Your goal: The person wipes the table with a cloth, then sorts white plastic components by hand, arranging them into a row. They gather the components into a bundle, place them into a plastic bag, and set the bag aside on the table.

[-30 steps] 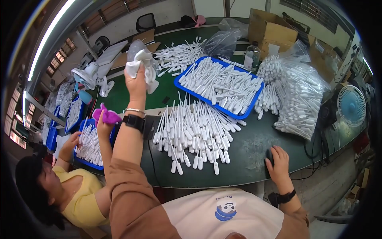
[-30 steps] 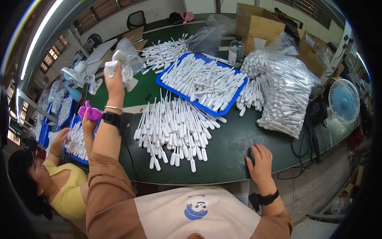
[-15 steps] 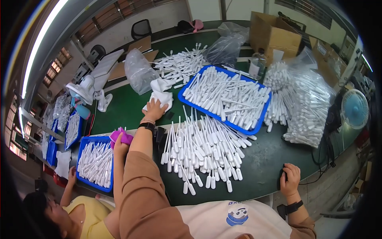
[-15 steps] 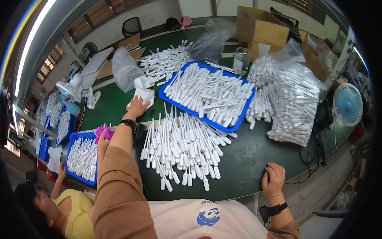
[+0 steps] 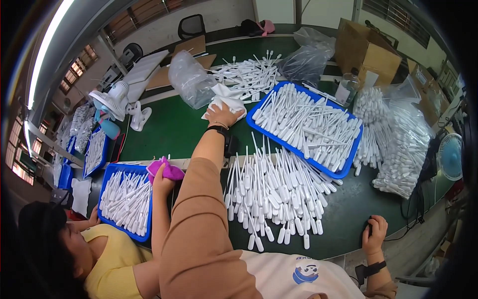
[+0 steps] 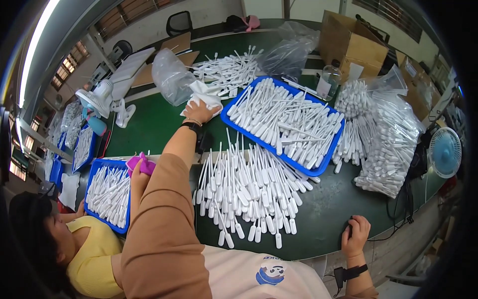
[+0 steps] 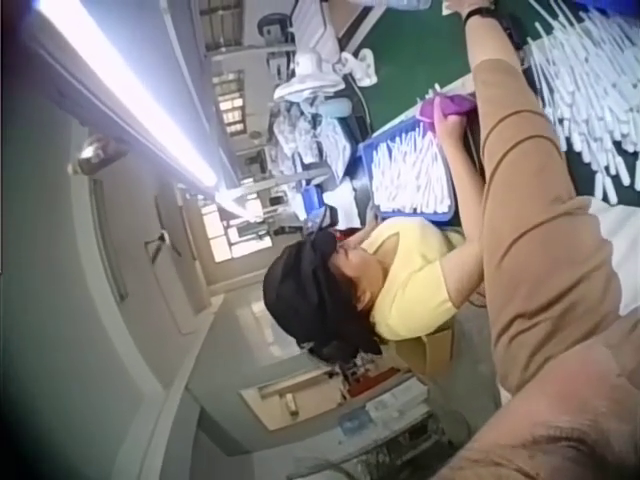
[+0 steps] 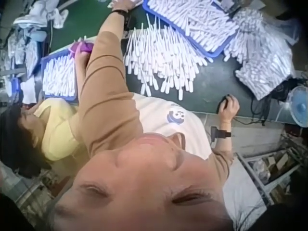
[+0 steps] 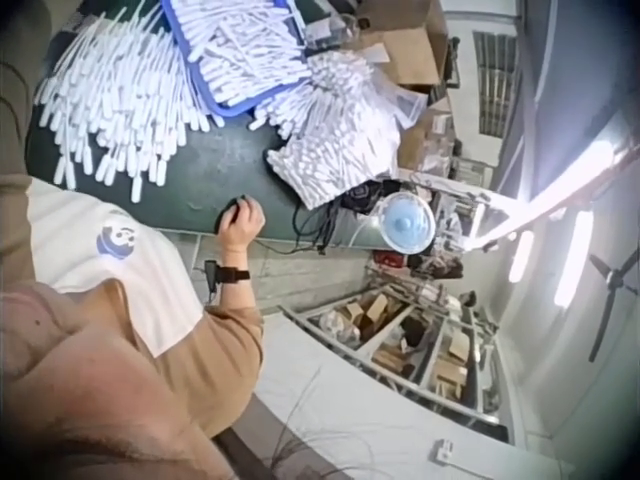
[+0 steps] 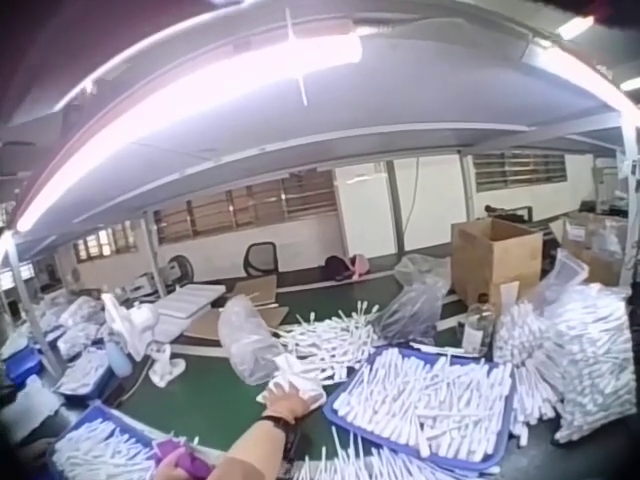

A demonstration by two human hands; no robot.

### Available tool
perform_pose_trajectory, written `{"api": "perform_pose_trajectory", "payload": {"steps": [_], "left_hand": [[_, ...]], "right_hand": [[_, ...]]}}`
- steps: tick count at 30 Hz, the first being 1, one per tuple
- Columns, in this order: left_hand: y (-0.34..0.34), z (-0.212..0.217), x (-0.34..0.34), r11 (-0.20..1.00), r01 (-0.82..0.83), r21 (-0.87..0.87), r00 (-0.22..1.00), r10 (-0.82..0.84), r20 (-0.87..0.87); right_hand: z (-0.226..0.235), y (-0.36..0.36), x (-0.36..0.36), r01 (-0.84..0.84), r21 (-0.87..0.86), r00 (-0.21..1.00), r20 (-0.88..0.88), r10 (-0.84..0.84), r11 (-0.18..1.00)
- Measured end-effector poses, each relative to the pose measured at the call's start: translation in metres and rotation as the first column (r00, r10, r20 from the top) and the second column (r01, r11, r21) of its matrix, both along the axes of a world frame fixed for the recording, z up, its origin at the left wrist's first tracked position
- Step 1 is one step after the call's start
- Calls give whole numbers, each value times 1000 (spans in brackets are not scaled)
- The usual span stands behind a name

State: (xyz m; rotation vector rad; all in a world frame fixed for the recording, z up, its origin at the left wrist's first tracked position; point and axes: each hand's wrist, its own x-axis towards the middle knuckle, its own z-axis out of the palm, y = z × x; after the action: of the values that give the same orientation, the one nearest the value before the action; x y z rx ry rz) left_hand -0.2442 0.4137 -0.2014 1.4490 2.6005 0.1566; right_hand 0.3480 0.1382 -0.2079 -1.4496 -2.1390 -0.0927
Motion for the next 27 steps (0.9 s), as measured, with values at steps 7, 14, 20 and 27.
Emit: {"api": "perform_pose_trajectory", "payload": {"steps": [7,14,20,27], "left_hand": [[57,5,16,982,-130,138,991,123,61],[81,2,-18,982,-84,167,984,56,167],[53,23,-74,864,66,500,948,-210,239],[-20,49,-111,661,-287,694,739,-308,599]], "right_hand": [[3,-3,-1,31,-11,999,11,-31,999],[-2,-9,1,53,-47,999,13,-52,998],[-1,-6,-2,41,-6,999,-10,-42,999],[-5,-5,3,-8,23,1000,-29,9,1000]]}}
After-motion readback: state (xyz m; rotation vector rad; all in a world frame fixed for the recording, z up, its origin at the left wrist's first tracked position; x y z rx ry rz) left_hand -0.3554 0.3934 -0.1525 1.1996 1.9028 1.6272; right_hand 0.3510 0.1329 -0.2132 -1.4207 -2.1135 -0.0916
